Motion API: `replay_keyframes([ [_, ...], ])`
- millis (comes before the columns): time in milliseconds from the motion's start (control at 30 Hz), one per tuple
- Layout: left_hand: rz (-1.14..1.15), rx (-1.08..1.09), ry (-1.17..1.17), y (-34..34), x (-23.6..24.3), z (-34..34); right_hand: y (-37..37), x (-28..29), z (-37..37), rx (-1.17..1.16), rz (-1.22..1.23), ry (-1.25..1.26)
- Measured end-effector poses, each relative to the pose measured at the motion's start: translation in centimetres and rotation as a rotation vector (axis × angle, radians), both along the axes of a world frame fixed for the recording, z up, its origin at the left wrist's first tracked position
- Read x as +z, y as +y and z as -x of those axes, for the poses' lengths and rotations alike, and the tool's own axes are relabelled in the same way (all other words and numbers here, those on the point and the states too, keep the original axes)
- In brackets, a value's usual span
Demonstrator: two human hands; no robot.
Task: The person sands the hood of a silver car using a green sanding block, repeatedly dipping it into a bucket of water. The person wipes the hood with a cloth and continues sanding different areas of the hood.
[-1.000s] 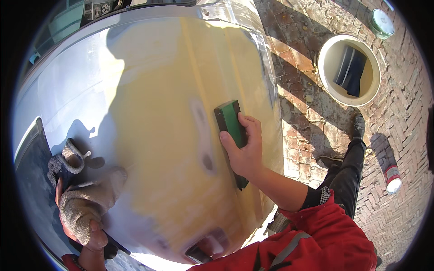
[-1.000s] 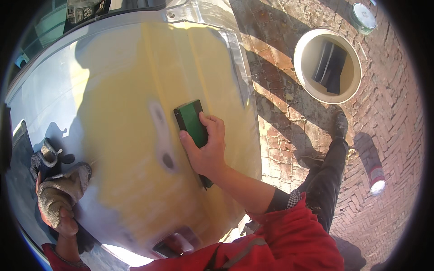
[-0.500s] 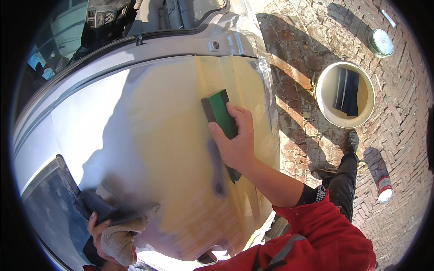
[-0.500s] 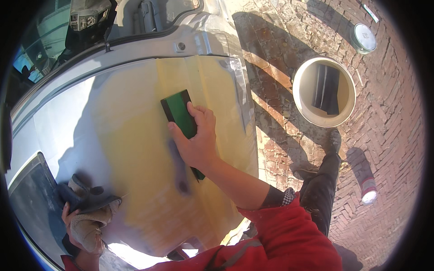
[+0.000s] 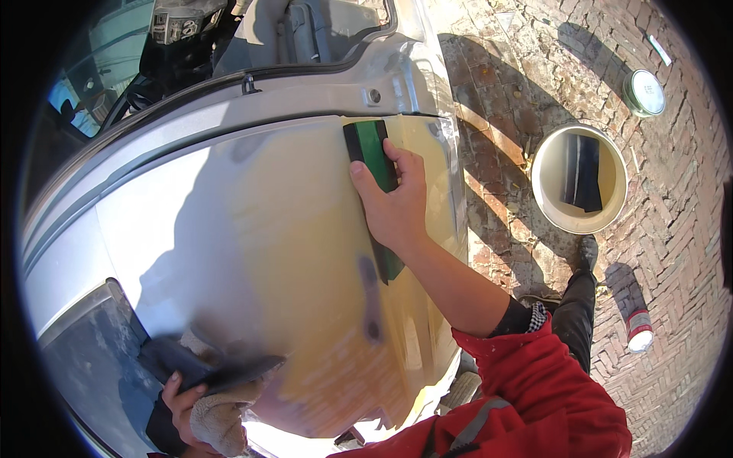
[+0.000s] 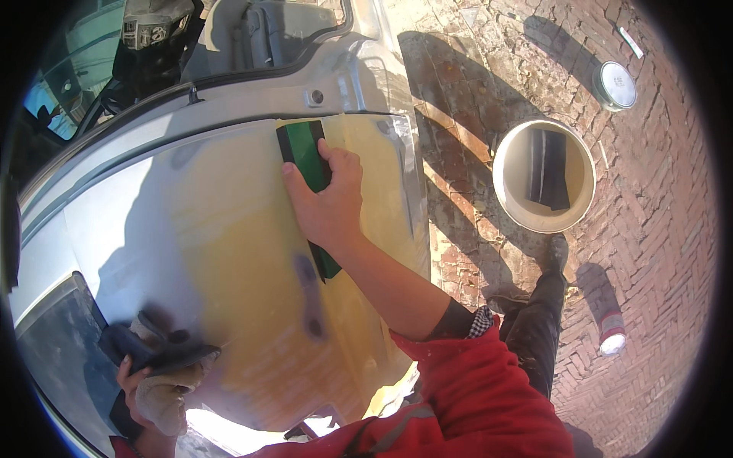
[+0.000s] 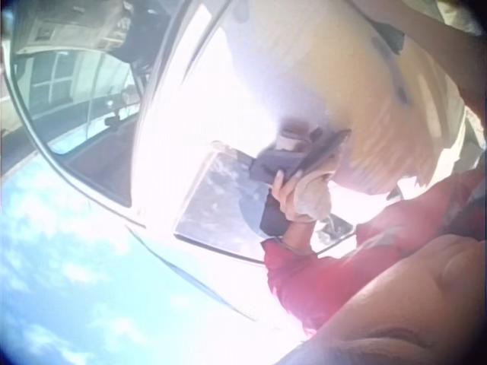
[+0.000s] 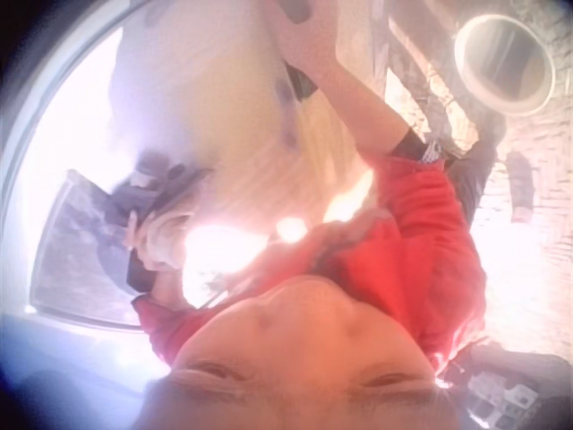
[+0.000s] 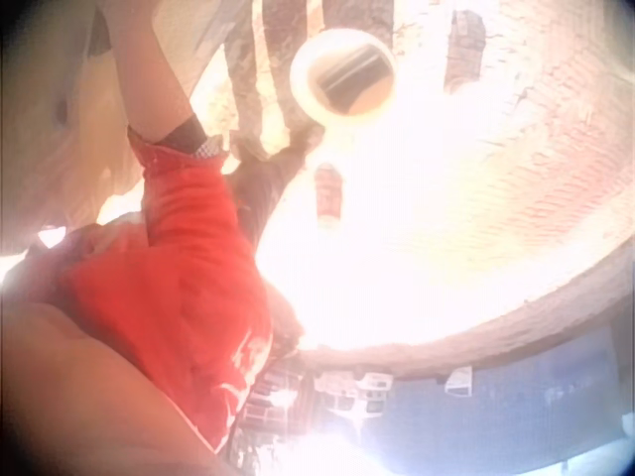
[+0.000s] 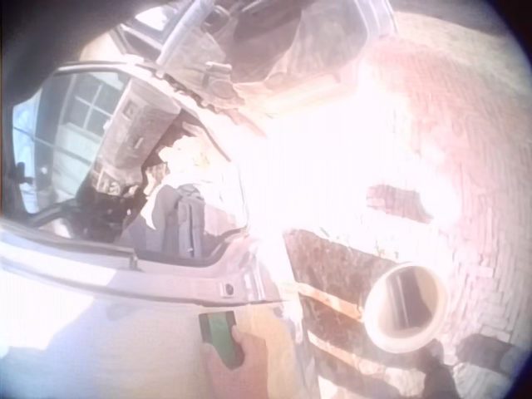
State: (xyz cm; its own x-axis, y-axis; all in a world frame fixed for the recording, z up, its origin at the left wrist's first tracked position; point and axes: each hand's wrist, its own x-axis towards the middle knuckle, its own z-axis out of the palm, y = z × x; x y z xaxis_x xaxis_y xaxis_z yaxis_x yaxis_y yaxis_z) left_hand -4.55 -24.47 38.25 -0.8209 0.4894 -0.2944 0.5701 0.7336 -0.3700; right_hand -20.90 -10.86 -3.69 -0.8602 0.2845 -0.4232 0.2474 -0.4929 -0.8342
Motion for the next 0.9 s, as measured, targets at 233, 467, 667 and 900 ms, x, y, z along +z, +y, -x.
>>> replay_keyframes([
  [233, -0.01, -0.015, 0.001, -0.5, 0.0, -0.7, 0.6, -1.4, 4.2, 0.053, -0.034, -0.102],
  [467, -0.019, -0.03, 0.002, -1.2, -0.5, -0.6, -0.5, -1.4, 2.0, 0.006, 0.031, -0.038],
  [667, 0.009, 0.042, 0.065, 0.4, -0.9, -0.4, -0.7, -1.9, 2.1, -0.09, 0.028, 0.069],
  [900, 0.102, -0.002, -0.002, 0.3, -0.1, -0.3, -0.8, -2.4, 2.1, -0.085, -0.086, 0.102],
])
